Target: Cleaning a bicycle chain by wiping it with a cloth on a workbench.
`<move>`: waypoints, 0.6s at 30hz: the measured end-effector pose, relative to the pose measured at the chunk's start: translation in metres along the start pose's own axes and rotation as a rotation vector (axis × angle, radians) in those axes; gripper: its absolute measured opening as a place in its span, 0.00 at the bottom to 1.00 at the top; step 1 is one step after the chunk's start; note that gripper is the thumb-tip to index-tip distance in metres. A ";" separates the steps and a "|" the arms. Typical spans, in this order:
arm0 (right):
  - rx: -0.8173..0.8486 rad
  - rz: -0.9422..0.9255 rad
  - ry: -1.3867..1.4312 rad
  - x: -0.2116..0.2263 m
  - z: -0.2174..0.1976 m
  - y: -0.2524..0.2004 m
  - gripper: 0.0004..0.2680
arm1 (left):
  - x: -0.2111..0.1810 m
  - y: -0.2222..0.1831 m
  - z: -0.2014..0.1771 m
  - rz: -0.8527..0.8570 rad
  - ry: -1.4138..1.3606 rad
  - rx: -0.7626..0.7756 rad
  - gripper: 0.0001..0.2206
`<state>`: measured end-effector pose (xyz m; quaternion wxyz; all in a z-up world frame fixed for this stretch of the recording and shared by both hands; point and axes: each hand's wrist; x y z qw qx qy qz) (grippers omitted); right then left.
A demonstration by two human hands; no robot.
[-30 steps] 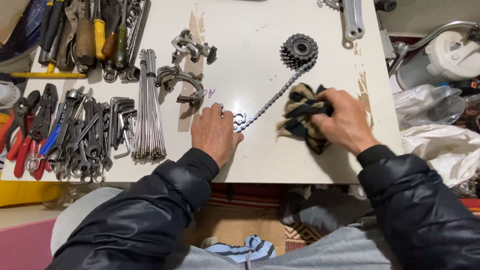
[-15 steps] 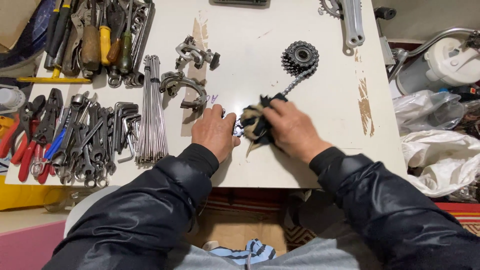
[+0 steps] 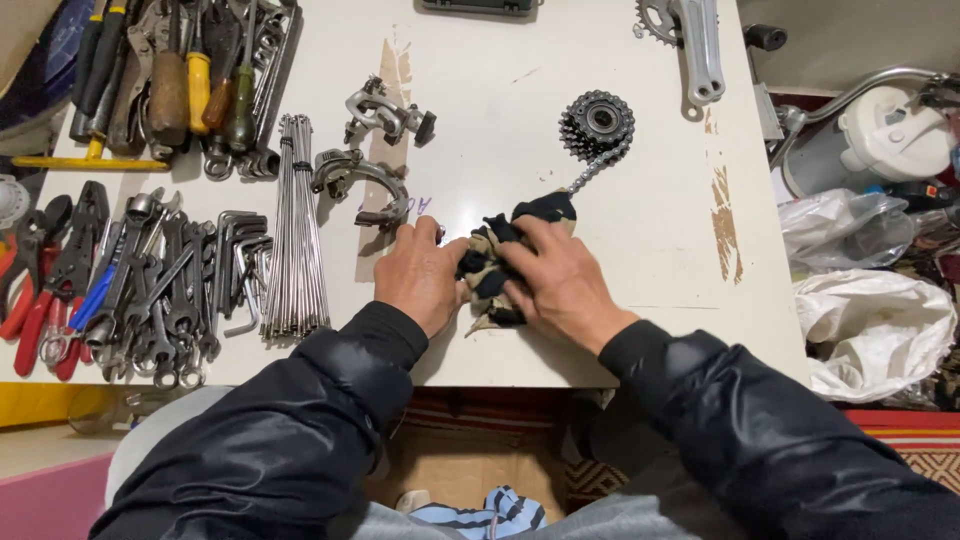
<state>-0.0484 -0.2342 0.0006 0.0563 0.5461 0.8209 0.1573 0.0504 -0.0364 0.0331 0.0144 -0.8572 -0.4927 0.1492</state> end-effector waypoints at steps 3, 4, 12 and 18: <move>-0.036 0.072 0.049 -0.034 0.010 -0.005 0.11 | 0.002 0.004 0.007 0.005 -0.046 0.040 0.24; -0.037 0.071 0.049 -0.042 0.009 -0.005 0.11 | 0.002 0.004 0.005 0.004 -0.047 0.039 0.24; -0.088 0.169 0.190 -0.019 -0.034 0.006 0.16 | 0.002 0.000 0.000 0.035 -0.049 0.046 0.24; 0.013 0.081 0.042 0.002 -0.008 0.004 0.14 | 0.001 0.001 0.002 0.032 -0.011 0.011 0.23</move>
Point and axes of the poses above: each hand's wrist, its own y-axis towards the middle knuckle, its own z-axis out of the palm, x = y × z, and after that the axes turned 15 degrees about -z, right-handed
